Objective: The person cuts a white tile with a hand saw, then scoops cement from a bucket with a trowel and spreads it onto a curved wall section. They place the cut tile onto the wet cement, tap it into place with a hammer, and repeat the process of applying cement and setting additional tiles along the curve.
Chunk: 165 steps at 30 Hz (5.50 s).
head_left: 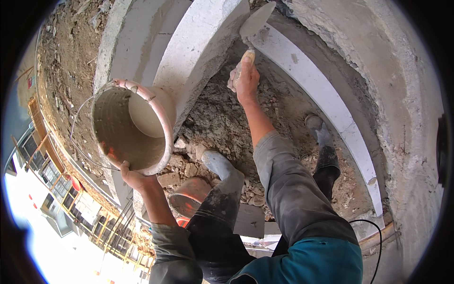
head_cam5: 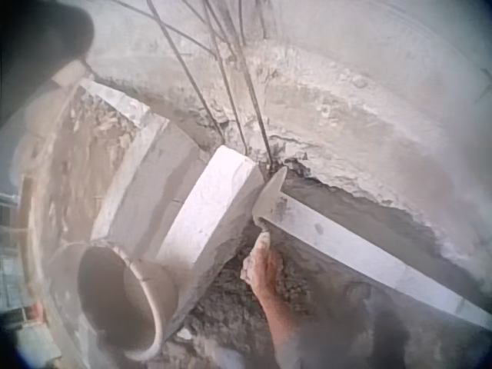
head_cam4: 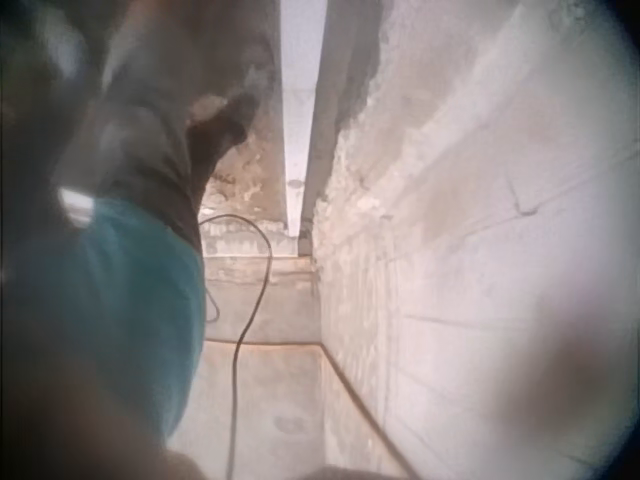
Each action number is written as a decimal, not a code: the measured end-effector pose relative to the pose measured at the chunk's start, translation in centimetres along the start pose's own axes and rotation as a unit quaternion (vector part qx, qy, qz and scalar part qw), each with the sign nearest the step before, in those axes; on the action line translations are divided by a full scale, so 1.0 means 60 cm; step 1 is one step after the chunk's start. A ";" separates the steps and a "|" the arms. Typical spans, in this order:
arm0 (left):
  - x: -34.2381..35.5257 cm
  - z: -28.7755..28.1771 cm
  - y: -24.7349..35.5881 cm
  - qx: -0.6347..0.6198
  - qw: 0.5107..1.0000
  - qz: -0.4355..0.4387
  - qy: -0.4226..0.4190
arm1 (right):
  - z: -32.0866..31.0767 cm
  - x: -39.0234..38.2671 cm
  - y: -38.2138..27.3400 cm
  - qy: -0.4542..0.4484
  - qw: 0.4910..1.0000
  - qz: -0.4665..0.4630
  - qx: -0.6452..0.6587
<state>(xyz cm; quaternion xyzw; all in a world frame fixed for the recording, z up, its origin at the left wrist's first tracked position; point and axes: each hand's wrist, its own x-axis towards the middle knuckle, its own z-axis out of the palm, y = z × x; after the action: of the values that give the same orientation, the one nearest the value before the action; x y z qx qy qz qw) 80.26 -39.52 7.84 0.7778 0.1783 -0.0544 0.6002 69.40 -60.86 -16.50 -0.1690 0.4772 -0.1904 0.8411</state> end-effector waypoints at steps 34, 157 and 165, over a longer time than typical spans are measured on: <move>-0.003 0.002 -0.001 -0.010 0.999 -0.030 0.008 | -0.021 -0.007 0.058 0.004 1.000 0.028 0.013; -0.013 0.022 -0.015 0.061 0.973 0.140 0.174 | 0.083 -0.129 -0.045 0.117 0.847 -0.288 -0.432; -0.015 0.016 -0.019 0.096 0.972 0.125 0.176 | 0.079 -0.112 -0.080 0.065 0.871 -0.286 -0.395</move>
<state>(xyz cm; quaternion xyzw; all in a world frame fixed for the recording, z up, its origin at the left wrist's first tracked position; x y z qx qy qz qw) 79.17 -40.38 6.81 0.8455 0.1765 0.1413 0.4838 69.55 -61.30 -6.98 -0.6034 0.4973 -0.2290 0.5798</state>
